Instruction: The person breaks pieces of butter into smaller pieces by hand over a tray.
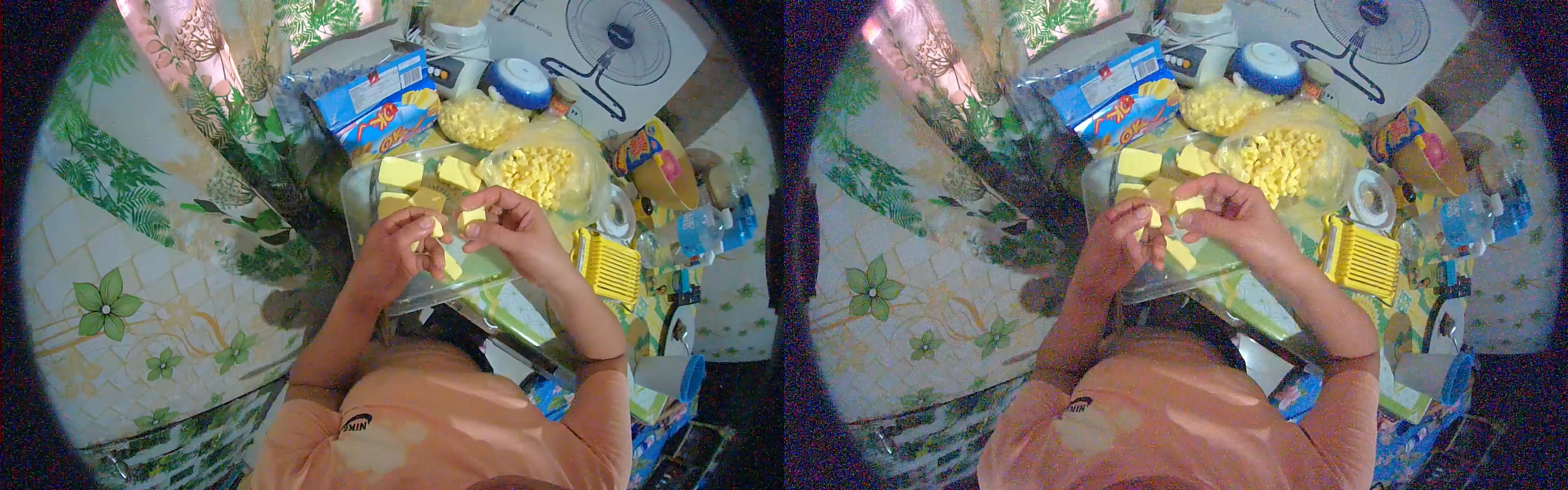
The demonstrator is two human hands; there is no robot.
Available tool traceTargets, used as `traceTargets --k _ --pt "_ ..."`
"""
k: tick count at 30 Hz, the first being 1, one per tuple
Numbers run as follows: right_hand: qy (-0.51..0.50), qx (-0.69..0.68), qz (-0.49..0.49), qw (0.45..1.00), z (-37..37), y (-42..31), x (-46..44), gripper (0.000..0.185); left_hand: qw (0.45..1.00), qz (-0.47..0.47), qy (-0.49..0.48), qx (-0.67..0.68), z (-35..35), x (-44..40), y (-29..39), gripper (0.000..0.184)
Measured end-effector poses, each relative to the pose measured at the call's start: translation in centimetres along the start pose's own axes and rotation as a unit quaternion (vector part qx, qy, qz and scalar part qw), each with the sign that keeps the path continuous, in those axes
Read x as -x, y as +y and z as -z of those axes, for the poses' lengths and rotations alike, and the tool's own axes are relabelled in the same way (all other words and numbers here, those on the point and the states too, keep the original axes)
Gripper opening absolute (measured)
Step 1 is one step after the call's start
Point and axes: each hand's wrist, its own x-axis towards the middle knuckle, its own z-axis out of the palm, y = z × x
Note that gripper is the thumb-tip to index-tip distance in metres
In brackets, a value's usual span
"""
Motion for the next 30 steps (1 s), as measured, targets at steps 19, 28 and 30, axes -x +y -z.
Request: traceTargets --k 19,28,30 --pt "-0.014 -0.017 0.024 0.999 -0.3 -0.2 0.3 0.022 0.996 -0.013 -0.054 0.070 -0.1 0.5 -0.1 0.023" --pt "-0.010 0.039 0.025 0.999 -0.6 0.4 0.4 0.026 0.992 -0.066 -0.020 -0.101 -0.9 1.1 0.1 0.024" --pt "-0.010 0.030 0.019 0.999 -0.9 0.4 0.5 0.027 0.982 -0.089 -0.012 -0.165 -1.5 1.3 0.4 0.025"
